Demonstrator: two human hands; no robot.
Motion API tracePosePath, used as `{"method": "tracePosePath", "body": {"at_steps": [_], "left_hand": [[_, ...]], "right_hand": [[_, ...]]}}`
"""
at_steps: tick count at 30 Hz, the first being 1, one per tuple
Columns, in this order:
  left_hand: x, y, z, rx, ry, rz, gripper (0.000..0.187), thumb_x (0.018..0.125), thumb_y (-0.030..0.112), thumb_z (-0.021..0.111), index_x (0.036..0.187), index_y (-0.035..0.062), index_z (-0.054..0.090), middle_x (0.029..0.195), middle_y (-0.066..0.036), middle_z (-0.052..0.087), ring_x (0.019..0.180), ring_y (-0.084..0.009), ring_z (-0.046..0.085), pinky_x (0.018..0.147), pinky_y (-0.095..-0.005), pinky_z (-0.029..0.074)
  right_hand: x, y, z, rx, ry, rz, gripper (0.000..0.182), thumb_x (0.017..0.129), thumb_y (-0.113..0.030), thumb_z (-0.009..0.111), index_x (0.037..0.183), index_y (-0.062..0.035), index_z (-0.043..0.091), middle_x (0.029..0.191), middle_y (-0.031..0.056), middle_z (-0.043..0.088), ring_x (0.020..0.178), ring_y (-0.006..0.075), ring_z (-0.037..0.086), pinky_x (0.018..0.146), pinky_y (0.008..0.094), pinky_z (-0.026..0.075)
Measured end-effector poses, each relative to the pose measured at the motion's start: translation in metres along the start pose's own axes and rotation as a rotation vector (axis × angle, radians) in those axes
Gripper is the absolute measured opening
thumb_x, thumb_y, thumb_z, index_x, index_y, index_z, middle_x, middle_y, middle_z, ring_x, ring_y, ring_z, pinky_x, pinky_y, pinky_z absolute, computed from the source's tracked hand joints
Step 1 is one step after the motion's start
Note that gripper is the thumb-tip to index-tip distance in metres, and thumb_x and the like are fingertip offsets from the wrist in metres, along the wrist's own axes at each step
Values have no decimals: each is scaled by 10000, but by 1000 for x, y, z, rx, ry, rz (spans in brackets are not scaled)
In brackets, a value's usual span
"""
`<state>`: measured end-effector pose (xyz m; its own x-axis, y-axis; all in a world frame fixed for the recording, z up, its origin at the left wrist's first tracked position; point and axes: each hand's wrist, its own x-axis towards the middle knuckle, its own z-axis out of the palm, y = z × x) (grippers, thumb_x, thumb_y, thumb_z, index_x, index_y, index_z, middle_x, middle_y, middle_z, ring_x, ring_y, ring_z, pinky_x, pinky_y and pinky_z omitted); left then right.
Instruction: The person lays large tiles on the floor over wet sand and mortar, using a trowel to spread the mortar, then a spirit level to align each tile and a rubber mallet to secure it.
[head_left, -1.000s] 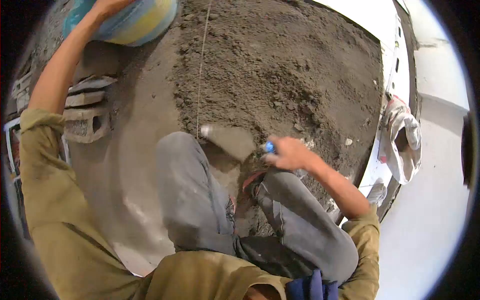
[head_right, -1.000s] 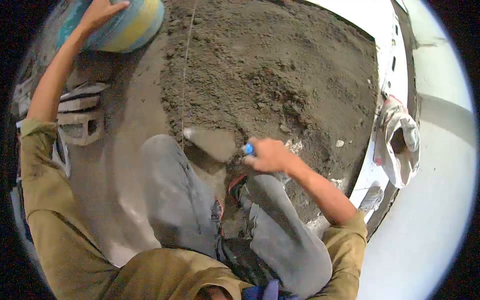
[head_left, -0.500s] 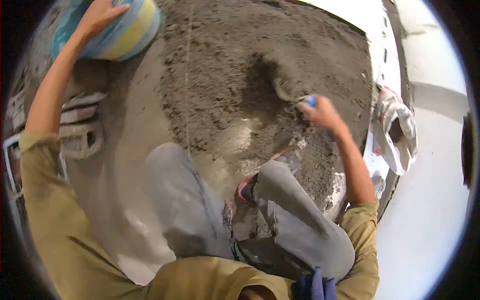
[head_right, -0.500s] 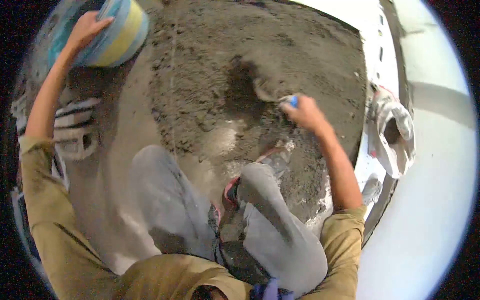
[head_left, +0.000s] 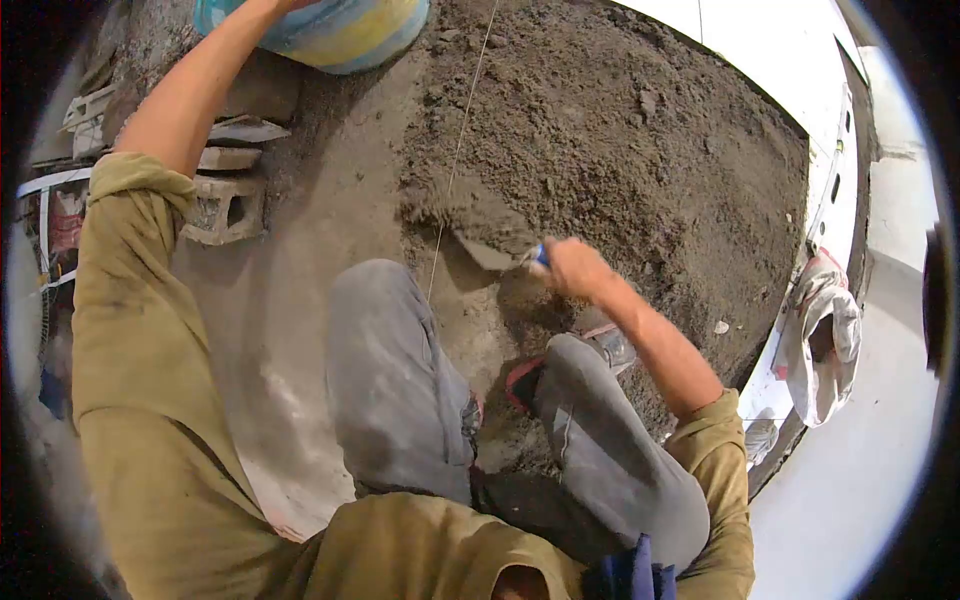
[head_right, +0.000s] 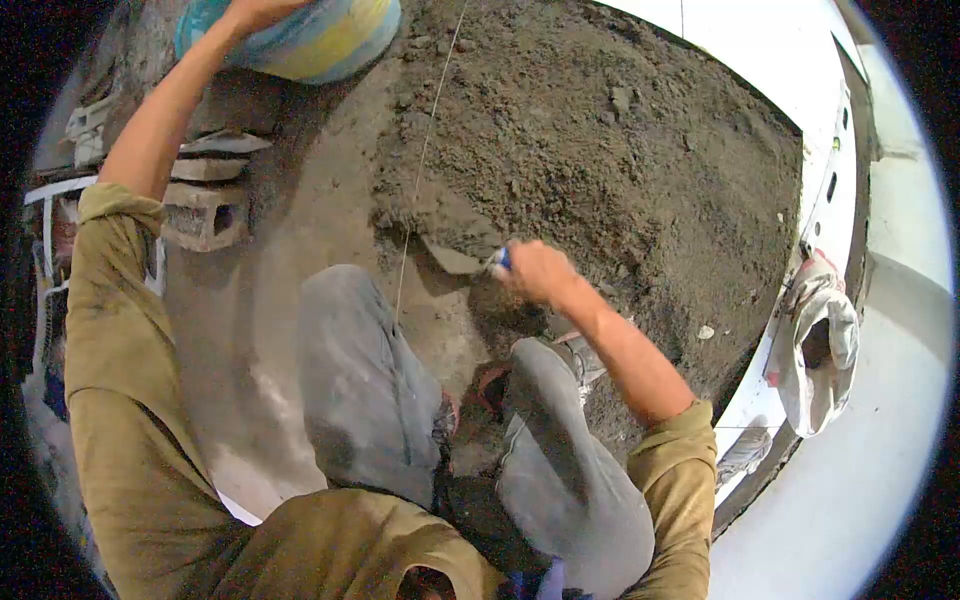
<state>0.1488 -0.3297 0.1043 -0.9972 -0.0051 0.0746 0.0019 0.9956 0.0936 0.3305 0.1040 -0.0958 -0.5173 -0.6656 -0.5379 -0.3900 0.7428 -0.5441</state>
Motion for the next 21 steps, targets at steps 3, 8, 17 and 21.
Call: {"method": "tracePosePath", "body": {"at_steps": [3,8,17,21], "left_hand": [[3,-6,5,-5,10,11,497,700,399,714,656,-73,566,572,-263,447,481,-296,510,514,-453,398],[-2,1,1,-75,68,87,509,705,419,711,649,-63,560,568,-249,458,484,-304,473,529,-454,392],[19,-41,23,-23,-132,157,613,855,564,579,905,-39,675,747,-160,670,713,-286,662,704,-405,482],[15,-30,13,-65,-148,161,611,860,549,593,883,-56,670,739,-144,667,704,-250,653,690,-390,477]], "right_hand": [[-5,13,-43,29,77,41,442,888,-422,602,910,18,639,861,285,660,826,447,655,758,504,527],[-38,30,-71,200,155,190,446,860,-410,615,919,32,623,844,293,652,820,453,649,753,501,516],[-75,61,4,92,116,215,455,850,-456,600,913,-5,614,788,259,647,773,438,638,690,516,510],[-112,48,-27,55,155,285,448,829,-456,622,903,-14,611,754,238,653,748,429,652,690,500,529]]}}
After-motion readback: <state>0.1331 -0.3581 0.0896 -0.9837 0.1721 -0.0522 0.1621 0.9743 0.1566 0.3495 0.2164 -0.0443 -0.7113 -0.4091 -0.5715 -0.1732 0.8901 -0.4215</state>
